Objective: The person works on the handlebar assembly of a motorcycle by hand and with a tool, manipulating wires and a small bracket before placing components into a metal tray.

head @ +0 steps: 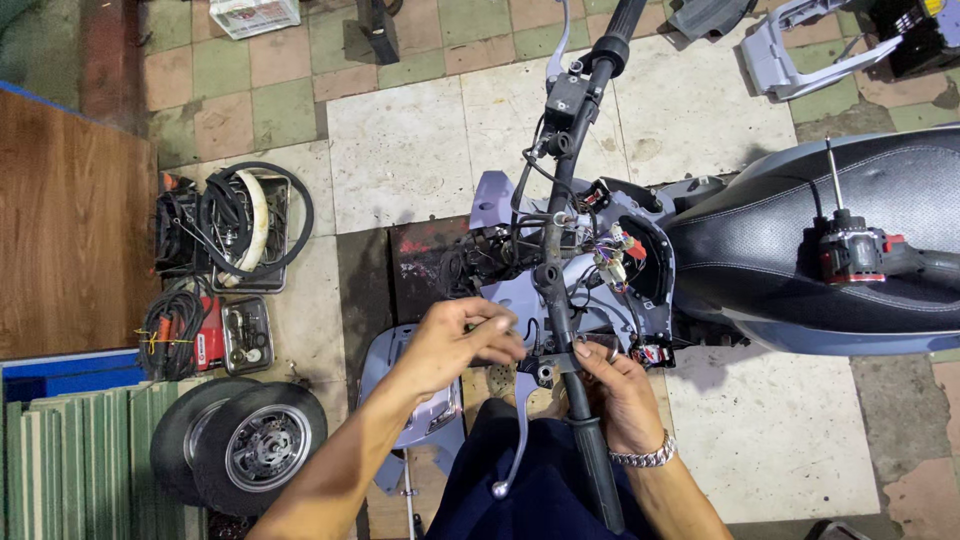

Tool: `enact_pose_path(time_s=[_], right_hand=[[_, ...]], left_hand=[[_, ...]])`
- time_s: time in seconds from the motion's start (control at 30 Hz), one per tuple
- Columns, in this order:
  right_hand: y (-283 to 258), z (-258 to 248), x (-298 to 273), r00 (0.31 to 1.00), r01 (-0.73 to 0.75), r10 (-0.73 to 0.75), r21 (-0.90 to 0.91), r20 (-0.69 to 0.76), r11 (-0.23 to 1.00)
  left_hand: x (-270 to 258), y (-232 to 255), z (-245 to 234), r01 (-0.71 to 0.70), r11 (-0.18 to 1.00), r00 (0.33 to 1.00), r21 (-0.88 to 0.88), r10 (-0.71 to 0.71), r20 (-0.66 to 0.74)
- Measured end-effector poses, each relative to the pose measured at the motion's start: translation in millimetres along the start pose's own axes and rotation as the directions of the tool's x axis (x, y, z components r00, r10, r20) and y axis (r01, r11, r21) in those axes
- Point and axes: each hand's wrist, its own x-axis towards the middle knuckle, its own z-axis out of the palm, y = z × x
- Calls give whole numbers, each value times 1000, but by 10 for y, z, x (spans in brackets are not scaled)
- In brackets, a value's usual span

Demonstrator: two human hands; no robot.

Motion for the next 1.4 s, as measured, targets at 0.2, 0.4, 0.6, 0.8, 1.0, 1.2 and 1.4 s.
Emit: enact_pose_path(time_s=[0.2, 0.4, 0.6, 0.8, 1.0, 1.2, 1.4], right_hand=[[23, -17, -4, 998, 20, -20, 6, 64, 1000], [-8, 25, -32, 1000, -9, 9, 7, 1, 1000], [-17, 32, -39, 1000, -7, 7, 9, 4, 1000], [-3, 3, -23, 1000, 1, -1, -2, 9, 1000], [-1, -6, -16, 1000, 8, -8, -16, 28, 1000], [-47, 49, -49, 1000, -9, 9, -9, 21, 1000], [-51, 50, -51, 1000, -4, 4, -24, 22, 1000]], left_hand=[[126, -12, 214, 82, 986, 997, 148, -83, 1], [131, -21, 261, 2, 992, 998, 127, -10, 59], [172, -6, 181, 18, 984, 994, 177, -36, 99], [209, -5, 188, -27, 968, 994, 249, 1, 106], [224, 34, 199, -47, 930, 997, 363, 23, 69], [225, 134, 252, -23, 842, 1000, 538, 20, 11], [205, 204, 282, -50, 785, 998, 618, 55, 10]])
